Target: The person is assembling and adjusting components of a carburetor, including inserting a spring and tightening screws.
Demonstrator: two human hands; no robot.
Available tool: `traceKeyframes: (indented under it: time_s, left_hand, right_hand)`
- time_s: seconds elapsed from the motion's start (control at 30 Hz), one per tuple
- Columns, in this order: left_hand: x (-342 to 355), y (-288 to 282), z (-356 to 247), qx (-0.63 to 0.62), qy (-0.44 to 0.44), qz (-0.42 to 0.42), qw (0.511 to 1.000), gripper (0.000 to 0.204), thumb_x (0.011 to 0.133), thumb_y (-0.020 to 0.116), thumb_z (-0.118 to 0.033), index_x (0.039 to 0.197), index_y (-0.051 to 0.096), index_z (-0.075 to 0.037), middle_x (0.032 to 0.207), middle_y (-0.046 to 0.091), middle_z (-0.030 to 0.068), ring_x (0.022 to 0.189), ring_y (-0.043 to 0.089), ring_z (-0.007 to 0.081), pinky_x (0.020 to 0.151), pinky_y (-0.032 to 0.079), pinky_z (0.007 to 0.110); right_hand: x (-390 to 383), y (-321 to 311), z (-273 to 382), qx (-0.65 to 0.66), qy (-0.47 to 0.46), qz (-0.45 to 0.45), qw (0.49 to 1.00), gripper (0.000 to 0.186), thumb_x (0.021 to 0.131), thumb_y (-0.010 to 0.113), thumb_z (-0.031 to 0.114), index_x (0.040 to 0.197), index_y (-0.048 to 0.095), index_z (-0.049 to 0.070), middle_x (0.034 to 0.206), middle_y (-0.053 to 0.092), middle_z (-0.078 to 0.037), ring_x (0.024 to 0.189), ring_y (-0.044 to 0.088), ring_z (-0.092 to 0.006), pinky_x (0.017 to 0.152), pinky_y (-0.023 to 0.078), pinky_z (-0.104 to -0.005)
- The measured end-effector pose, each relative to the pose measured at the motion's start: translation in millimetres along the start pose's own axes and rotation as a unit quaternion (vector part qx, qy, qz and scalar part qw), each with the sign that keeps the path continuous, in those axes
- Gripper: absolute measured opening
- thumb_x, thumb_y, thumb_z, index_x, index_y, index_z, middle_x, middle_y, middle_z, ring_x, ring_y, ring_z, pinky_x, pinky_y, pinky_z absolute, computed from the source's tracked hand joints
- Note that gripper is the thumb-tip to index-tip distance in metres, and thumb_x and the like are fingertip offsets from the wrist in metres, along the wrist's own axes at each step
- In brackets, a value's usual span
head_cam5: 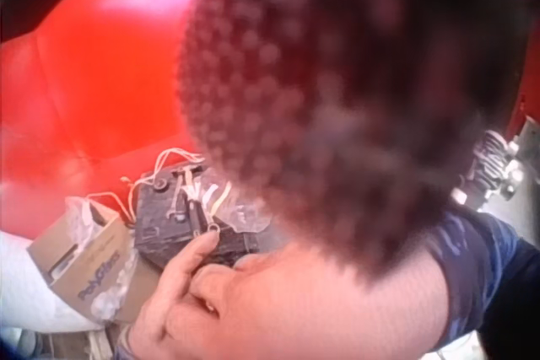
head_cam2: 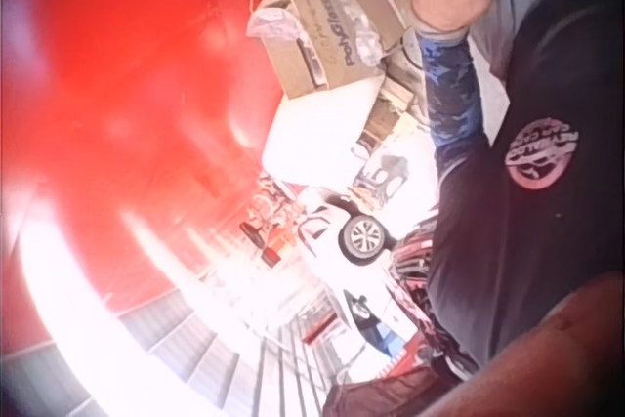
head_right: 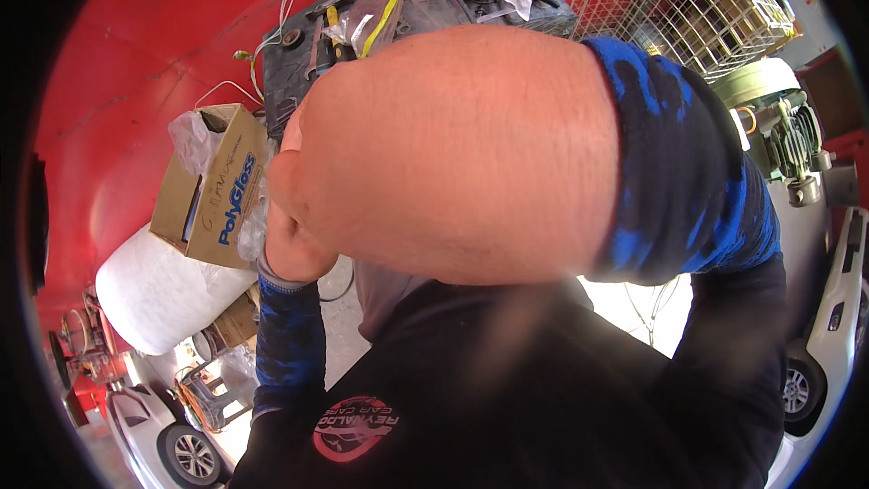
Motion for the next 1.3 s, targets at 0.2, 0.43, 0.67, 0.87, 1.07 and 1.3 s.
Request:
traceKeyframes:
  time_s: [0.2, 0.43, 0.67, 0.87, 1.07, 1.3]
  left_hand:
    - [3, 5, 8, 0.122, -0.065, -0.002, 0.99, 0.107, 0.078, 0.083, 0.001, 0.162, 0.018, -0.002, 0.148, 0.05, 0.0177, 0.131, 0.056, 0.0259, 0.111, 0.042, 0.039]
    - [1, 5, 9, 0.131, 0.072, -0.028, 0.988, 0.101, 0.079, 0.08, 0.002, 0.16, 0.021, -0.003, 0.149, 0.048, 0.0166, 0.129, 0.056, 0.0255, 0.11, 0.044, 0.038]
    - [2, 9, -1, 0.122, 0.086, 0.011, 0.989, 0.1, 0.08, 0.084, -0.005, 0.159, 0.023, 0.0, 0.154, 0.042, 0.0167, 0.143, 0.044, 0.0272, 0.116, 0.038, 0.041]
    - [-3, -1, -2, 0.133, 0.102, -0.005, 0.986, 0.101, 0.08, 0.086, -0.008, 0.159, 0.024, -0.001, 0.148, 0.047, 0.0153, 0.131, 0.056, 0.0262, 0.112, 0.043, 0.04]
    - [7, 2, 18, -0.24, -0.029, -0.023, 0.97, 0.104, 0.079, 0.086, -0.004, 0.16, 0.022, 0.0, 0.152, 0.045, 0.0151, 0.138, 0.05, 0.0242, 0.114, 0.04, 0.039]
    - [5, -8, 21, -0.03, 0.108, -0.018, 0.994, 0.096, 0.082, 0.083, -0.004, 0.159, 0.025, 0.0, 0.148, 0.048, 0.0158, 0.135, 0.05, 0.0219, 0.11, 0.044, 0.037]
  right_hand:
    - [6, 7, -18, -0.089, 0.111, 0.051, 0.988, 0.036, 0.079, 0.076, 0.023, 0.106, 0.063, 0.004, 0.08, 0.066, -0.01, 0.072, 0.071, -0.0294, 0.051, 0.054, -0.0412]
    - [10, 9, -15, -0.1, 0.071, 0.027, 0.992, 0.03, 0.084, 0.075, 0.024, 0.104, 0.062, 0.007, 0.074, 0.066, -0.008, 0.066, 0.07, -0.0293, 0.053, 0.055, -0.0399]
    - [11, 8, -4, -0.133, 0.023, 0.003, 0.991, 0.031, 0.081, 0.075, 0.026, 0.101, 0.062, 0.006, 0.083, 0.065, -0.008, 0.07, 0.07, -0.0288, 0.052, 0.054, -0.0399]
    - [9, 9, 4, -0.16, -0.027, -0.007, 0.987, 0.038, 0.081, 0.079, 0.031, 0.104, 0.063, 0.005, 0.087, 0.065, -0.011, 0.069, 0.07, -0.0312, 0.052, 0.055, -0.0405]
    - [11, 4, -8, -0.078, 0.037, -0.031, 0.996, 0.04, 0.082, 0.079, 0.031, 0.108, 0.063, 0.005, 0.087, 0.067, -0.011, 0.066, 0.07, -0.0307, 0.053, 0.055, -0.0404]
    - [17, 9, -13, -0.047, 0.039, -0.056, 0.997, 0.039, 0.084, 0.08, 0.038, 0.099, 0.064, 0.006, 0.073, 0.065, -0.009, 0.062, 0.069, -0.0309, 0.051, 0.053, -0.039]
Point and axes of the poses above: each hand's wrist, its own x-axis towards the middle knuckle, its own y-axis out of the palm, z = x × y, the point moved 8 cm from there along x, towards the middle knuckle
